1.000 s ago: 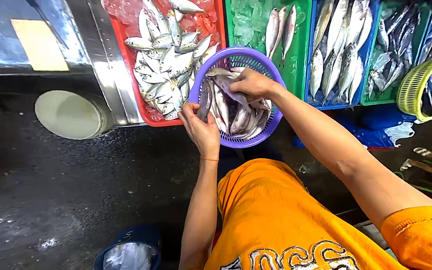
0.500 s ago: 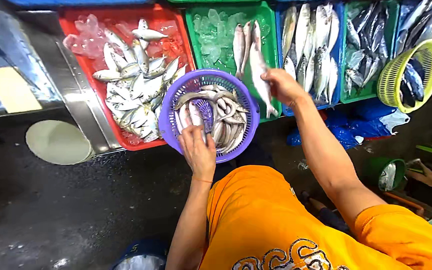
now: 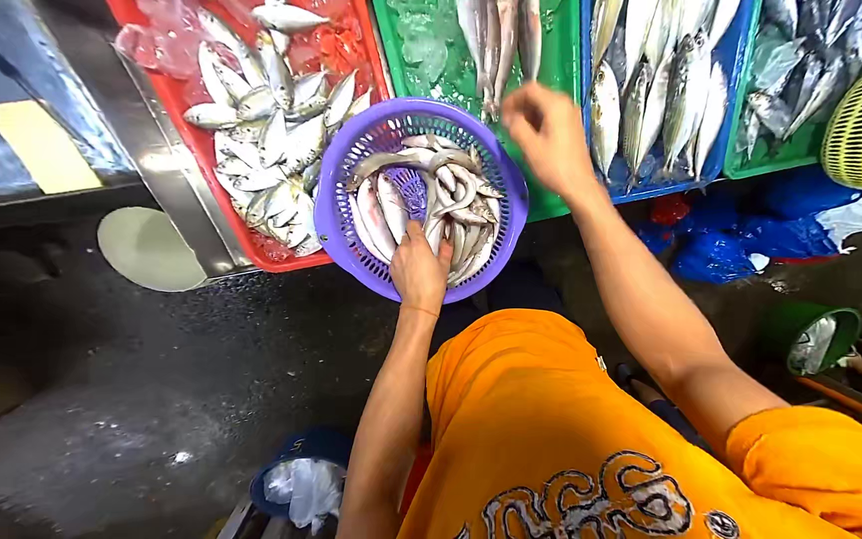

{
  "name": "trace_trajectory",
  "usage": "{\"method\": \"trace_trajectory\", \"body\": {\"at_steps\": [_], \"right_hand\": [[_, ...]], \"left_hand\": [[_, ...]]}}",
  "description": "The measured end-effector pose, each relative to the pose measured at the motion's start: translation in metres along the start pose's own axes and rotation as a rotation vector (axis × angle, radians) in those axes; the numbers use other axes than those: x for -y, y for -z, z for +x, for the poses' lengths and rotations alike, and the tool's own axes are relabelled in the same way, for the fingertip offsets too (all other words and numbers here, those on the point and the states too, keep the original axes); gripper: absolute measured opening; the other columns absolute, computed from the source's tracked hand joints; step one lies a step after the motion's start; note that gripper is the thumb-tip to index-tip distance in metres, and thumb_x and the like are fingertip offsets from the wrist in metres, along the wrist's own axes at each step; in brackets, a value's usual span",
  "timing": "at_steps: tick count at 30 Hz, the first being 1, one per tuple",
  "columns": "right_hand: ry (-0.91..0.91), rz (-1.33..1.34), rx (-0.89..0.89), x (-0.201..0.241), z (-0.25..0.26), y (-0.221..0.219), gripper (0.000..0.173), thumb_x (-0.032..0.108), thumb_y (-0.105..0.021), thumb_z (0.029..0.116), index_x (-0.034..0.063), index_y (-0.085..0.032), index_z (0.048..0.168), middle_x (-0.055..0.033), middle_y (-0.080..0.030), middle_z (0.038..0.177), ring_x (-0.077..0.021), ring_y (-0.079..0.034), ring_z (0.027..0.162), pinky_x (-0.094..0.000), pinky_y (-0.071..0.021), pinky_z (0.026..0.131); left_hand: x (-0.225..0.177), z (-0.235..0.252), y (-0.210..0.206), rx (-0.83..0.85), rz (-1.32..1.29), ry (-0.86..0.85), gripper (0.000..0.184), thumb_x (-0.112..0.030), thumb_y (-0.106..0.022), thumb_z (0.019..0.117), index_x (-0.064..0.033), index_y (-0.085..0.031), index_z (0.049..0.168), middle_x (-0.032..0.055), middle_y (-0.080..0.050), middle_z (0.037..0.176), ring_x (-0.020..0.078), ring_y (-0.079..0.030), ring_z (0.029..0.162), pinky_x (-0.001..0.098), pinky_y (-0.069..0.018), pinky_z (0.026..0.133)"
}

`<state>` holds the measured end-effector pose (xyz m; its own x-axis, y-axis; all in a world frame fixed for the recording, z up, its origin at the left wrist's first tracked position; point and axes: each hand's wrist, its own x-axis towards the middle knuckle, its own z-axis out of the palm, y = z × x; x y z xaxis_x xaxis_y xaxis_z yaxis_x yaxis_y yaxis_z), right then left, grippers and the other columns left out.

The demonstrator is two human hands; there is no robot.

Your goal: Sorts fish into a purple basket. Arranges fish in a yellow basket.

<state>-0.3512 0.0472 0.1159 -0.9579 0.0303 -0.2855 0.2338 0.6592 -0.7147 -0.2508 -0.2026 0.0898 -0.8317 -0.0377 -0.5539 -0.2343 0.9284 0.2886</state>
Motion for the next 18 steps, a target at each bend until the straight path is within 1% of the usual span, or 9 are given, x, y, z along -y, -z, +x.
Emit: {"method": "trace_trajectory", "body": {"at_steps": [3,5,7,9,11,13,15,17,18], "right_hand": [[0.009,-0.083,0.066,0.007,-0.065,-0.022,0.027,0.025,-0.055,0.1024,0.0089,-0.072,0.117,-0.0066,-0.073,0.102,-0.0168,-0.071,0.089,-0.0424,-0.0605,0.083],[0.074,-0.128,0.096,0.014,-0.092,-0.040,0.025,0.020,-0.057,0.1006,0.0083,-0.073,0.114,-0.0076,-0.072,0.103,-0.0179,-0.070,0.087,-0.0412,-0.0607,0.080],[0.209,-0.225,0.209,0.024,-0.103,-0.061,0.023,0.017,-0.057,0.1000,0.0111,-0.074,0.114,-0.0077,-0.069,0.110,-0.0208,-0.070,0.091,-0.0436,-0.0611,0.078],[0.371,-0.362,0.374,0.033,-0.105,-0.083,0.022,0.017,-0.056,0.1009,0.0137,-0.073,0.114,-0.0081,-0.067,0.121,-0.0268,-0.070,0.098,-0.0482,-0.0607,0.078],[0.456,-0.514,0.503,0.041,-0.100,-0.105,0.022,0.013,-0.054,0.1006,0.0118,-0.070,0.115,-0.0128,-0.066,0.122,-0.0344,-0.069,0.097,-0.0531,-0.0590,0.075],[0.402,-0.679,0.633,0.054,-0.094,-0.122,0.022,0.007,-0.054,0.0992,0.0046,-0.069,0.115,-0.0210,-0.066,0.120,-0.0430,-0.068,0.095,-0.0605,-0.0567,0.074],[0.316,-0.817,0.755,0.071,-0.088,-0.134,0.020,0.003,-0.053,0.0983,-0.0029,-0.069,0.111,-0.0280,-0.064,0.117,-0.0482,-0.067,0.094,-0.0650,-0.0543,0.073],[0.290,-0.920,0.853,0.085,-0.081,-0.145,0.016,0.002,-0.056,0.0961,-0.0047,-0.069,0.103,-0.0290,-0.065,0.108,-0.0479,-0.066,0.092,-0.0643,-0.0532,0.069],[0.271,-0.959,0.889,0.091,-0.078,-0.151,0.015,0.004,-0.059,0.0945,-0.0035,-0.070,0.100,-0.0279,-0.066,0.104,-0.0471,-0.066,0.093,-0.0639,-0.0531,0.069]], "left_hand": [[0.014,-0.004,0.031,-0.102,-0.102,0.008,0.048,-0.034,-0.069,0.0916,-0.0033,-0.060,0.128,0.0228,-0.070,0.110,0.0427,-0.070,0.095,0.0653,-0.0552,0.078],[0.030,-0.005,0.053,-0.185,-0.136,0.019,0.046,-0.030,-0.068,0.0916,-0.0040,-0.059,0.128,0.0220,-0.070,0.108,0.0419,-0.070,0.094,0.0644,-0.0550,0.077],[0.047,-0.003,0.066,-0.245,-0.186,0.013,0.045,-0.031,-0.068,0.0932,-0.0048,-0.058,0.129,0.0211,-0.069,0.110,0.0393,-0.069,0.099,0.0615,-0.0547,0.083],[0.061,0.002,0.065,-0.288,-0.221,-0.031,0.045,-0.031,-0.068,0.0943,-0.0054,-0.058,0.130,0.0194,-0.068,0.116,0.0348,-0.068,0.106,0.0554,-0.0539,0.090],[0.069,0.006,0.059,-0.302,-0.245,-0.090,0.045,-0.030,-0.067,0.0949,-0.0061,-0.060,0.132,0.0184,-0.065,0.122,0.0323,-0.065,0.113,0.0501,-0.0528,0.097],[0.073,0.007,0.053,-0.300,-0.265,-0.146,0.045,-0.026,-0.066,0.0951,-0.0060,-0.060,0.136,0.0189,-0.063,0.125,0.0310,-0.063,0.113,0.0464,-0.0535,0.097],[0.074,0.006,0.049,-0.274,-0.281,-0.185,0.047,-0.021,-0.065,0.0957,-0.0047,-0.058,0.139,0.0210,-0.061,0.129,0.0332,-0.062,0.117,0.0467,-0.0527,0.099],[0.076,0.004,0.044,-0.282,-0.291,-0.194,0.045,-0.018,-0.063,0.0954,-0.0060,-0.059,0.138,0.0197,-0.060,0.131,0.0327,-0.060,0.120,0.0460,-0.0521,0.101],[0.078,0.005,0.041,-0.302,-0.295,-0.200,0.043,-0.019,-0.062,0.0958,-0.0071,-0.060,0.138,0.0183,-0.060,0.131,0.0306,-0.062,0.118,0.0438,-0.0534,0.099]]}}
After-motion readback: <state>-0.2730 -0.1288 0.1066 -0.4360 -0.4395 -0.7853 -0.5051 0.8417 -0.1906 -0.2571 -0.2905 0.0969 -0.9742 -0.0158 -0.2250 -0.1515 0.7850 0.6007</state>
